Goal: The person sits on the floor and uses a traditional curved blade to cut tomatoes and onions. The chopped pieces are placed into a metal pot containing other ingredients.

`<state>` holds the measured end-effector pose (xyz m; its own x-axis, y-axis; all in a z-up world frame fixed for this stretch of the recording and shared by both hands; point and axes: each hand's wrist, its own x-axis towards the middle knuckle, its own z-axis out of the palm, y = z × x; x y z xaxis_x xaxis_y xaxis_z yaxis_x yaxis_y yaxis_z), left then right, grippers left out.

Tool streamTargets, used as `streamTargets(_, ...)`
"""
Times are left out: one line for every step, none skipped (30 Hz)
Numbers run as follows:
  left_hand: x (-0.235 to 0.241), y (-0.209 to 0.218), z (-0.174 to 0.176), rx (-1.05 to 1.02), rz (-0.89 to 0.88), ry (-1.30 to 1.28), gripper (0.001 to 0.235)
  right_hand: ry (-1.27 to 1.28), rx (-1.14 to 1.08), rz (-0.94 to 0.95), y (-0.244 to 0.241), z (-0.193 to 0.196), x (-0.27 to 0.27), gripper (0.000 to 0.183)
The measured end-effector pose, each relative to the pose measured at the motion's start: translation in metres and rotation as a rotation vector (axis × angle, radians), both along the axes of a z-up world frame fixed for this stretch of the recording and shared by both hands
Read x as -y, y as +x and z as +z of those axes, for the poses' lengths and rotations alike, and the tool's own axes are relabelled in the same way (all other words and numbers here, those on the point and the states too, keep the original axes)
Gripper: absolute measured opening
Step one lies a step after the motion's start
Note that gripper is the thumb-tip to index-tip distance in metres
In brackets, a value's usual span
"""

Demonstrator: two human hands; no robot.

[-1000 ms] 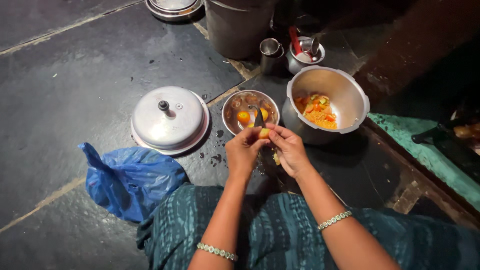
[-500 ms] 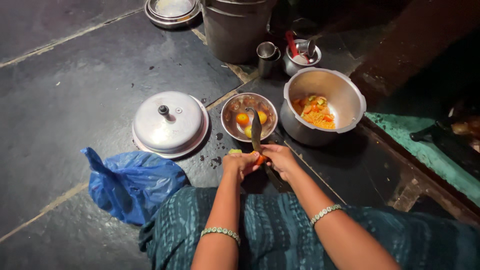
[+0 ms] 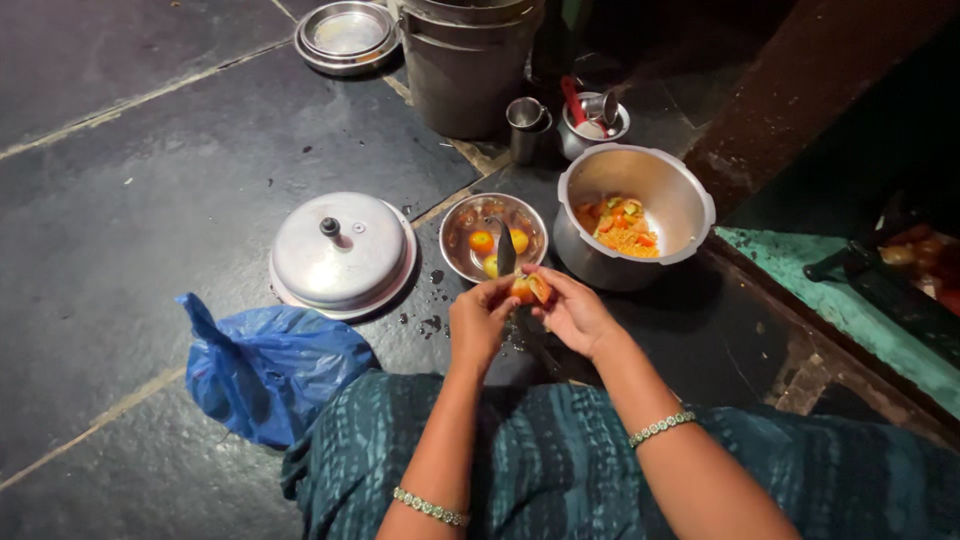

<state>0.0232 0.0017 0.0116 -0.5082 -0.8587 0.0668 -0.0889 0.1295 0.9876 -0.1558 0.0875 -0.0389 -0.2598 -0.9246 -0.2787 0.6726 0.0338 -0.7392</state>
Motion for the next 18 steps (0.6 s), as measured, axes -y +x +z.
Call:
streamTargets(-0.001, 0.0, 0.006, 0.014, 0.005, -0.011, 0.033, -0.032, -0.003, 0.014, 0.004, 0.012, -0.001, 0.036)
streamTargets(-0.002, 0.0, 0.011, 0.03, 0.015, -0.022, 0.033, -0.004, -0.048, 0.009, 0.009, 0.022, 0.0, 0.037)
streamTargets(-0.002, 0.0, 0.015, -0.011, 0.018, -0.015, 0.032, 0.024, -0.093, 0.003, 0.015, 0.031, 0.0, 0.038)
streamTargets(-0.002, 0.001, 0.019, -0.049, 0.022, -0.009, 0.031, 0.049, -0.136, -0.001, 0.02, 0.038, 0.003, 0.04)
streamTargets(-0.001, 0.001, 0.021, -0.087, 0.026, -0.004, 0.03, 0.018, -0.162, -0.006, 0.025, 0.044, 0.005, 0.04)
streamTargets(-0.001, 0.001, 0.023, -0.09, 0.039, -0.009, 0.03, -0.013, -0.186, -0.012, 0.029, 0.048, 0.006, 0.041)
streamTargets(-0.001, 0.001, 0.024, -0.092, 0.053, -0.014, 0.029, -0.044, -0.21, -0.019, 0.032, 0.051, 0.007, 0.042)
streamTargets(0.0, 0.0, 0.024, -0.096, 0.065, -0.019, 0.029, -0.059, -0.21, -0.03, 0.031, 0.053, 0.008, 0.042)
streamTargets(0.002, -0.003, 0.024, -0.147, 0.073, -0.016, 0.029, -0.074, -0.21, -0.041, 0.029, 0.055, 0.01, 0.042)
streamTargets(0.003, -0.005, 0.023, -0.197, 0.082, -0.01, 0.029, -0.088, -0.21, -0.051, 0.028, 0.055, 0.011, 0.042)
streamTargets(0.005, -0.006, 0.022, -0.248, 0.092, -0.005, 0.029, -0.083, -0.23, -0.063, 0.026, 0.054, 0.014, 0.042)
streamTargets(0.005, -0.007, 0.02, -0.248, 0.1, 0.0, 0.029, -0.076, -0.249, -0.075, 0.026, 0.053, 0.015, 0.042)
streamTargets(0.006, -0.009, 0.017, -0.249, 0.109, 0.004, 0.028, -0.069, -0.269, -0.086, 0.025, 0.051, 0.016, 0.042)
streamTargets(0.007, -0.01, 0.015, -0.248, 0.117, 0.008, 0.028, -0.046, -0.27, -0.103, 0.026, 0.048, 0.017, 0.041)
streamTargets(0.006, -0.013, 0.012, -0.242, 0.137, 0.029, 0.027, -0.023, -0.272, -0.121, 0.027, 0.045, 0.017, 0.041)
streamTargets(0.006, -0.015, 0.009, -0.236, 0.155, 0.046, 0.026, -0.005, -0.273, -0.139, 0.028, 0.041, 0.02, 0.04)
streamTargets(0.007, -0.017, 0.006, -0.23, 0.173, 0.062, 0.025, 0.032, -0.303, -0.136, 0.029, 0.038, 0.021, 0.04)
streamTargets(0.01, -0.019, 0.003, -0.173, 0.182, 0.111, 0.024, 0.066, -0.332, -0.136, 0.029, 0.033, 0.023, 0.039)
